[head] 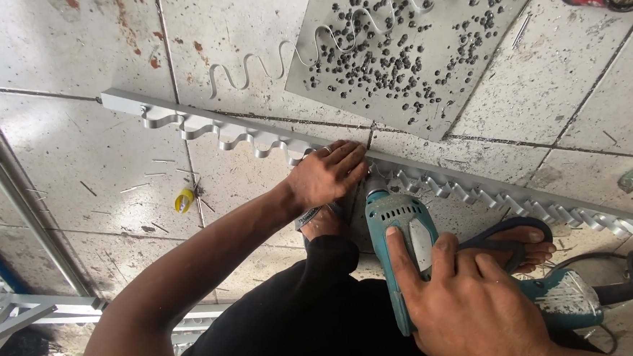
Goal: The person uses a corded drill to drive screws into a wavy metal strip mounted on a tiled floor. They hold the strip steady with one hand while operating the drill with the other, moving along the length of the strip to secure it at multiple points.
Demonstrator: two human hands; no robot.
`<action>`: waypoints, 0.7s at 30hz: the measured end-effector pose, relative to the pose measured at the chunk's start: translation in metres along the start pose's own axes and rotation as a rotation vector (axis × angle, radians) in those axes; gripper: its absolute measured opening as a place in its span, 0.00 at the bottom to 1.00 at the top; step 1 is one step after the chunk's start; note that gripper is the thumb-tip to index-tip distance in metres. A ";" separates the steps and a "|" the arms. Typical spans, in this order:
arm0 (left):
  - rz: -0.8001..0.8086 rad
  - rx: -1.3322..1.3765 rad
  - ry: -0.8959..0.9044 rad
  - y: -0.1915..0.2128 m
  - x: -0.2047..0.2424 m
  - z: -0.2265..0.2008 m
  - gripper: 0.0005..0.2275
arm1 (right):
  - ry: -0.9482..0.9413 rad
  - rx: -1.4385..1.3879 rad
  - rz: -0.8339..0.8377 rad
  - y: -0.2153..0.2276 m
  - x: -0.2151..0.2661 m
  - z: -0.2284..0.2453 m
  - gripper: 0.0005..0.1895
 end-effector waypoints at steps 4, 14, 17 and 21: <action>-0.031 -0.009 -0.005 0.001 -0.002 0.000 0.11 | 0.006 0.014 -0.003 0.000 0.002 0.000 0.38; -0.049 0.043 0.015 0.007 -0.002 -0.004 0.09 | -0.021 0.116 -0.106 0.013 -0.011 -0.010 0.29; -0.027 0.021 0.009 0.000 -0.002 0.001 0.10 | -0.033 0.020 -0.089 0.015 -0.008 -0.016 0.32; -0.019 0.051 -0.007 0.000 -0.002 0.003 0.12 | -0.161 -0.044 0.011 0.006 0.028 -0.029 0.37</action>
Point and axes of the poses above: each hand's wrist, its own x-axis away from the middle knuckle, its own y-axis out of the back of the hand, z = x × y, the point moved 10 cm from there along -x, towards the middle knuckle, and after that the axes turned 15 degrees about -z, right-handed, at the moved point
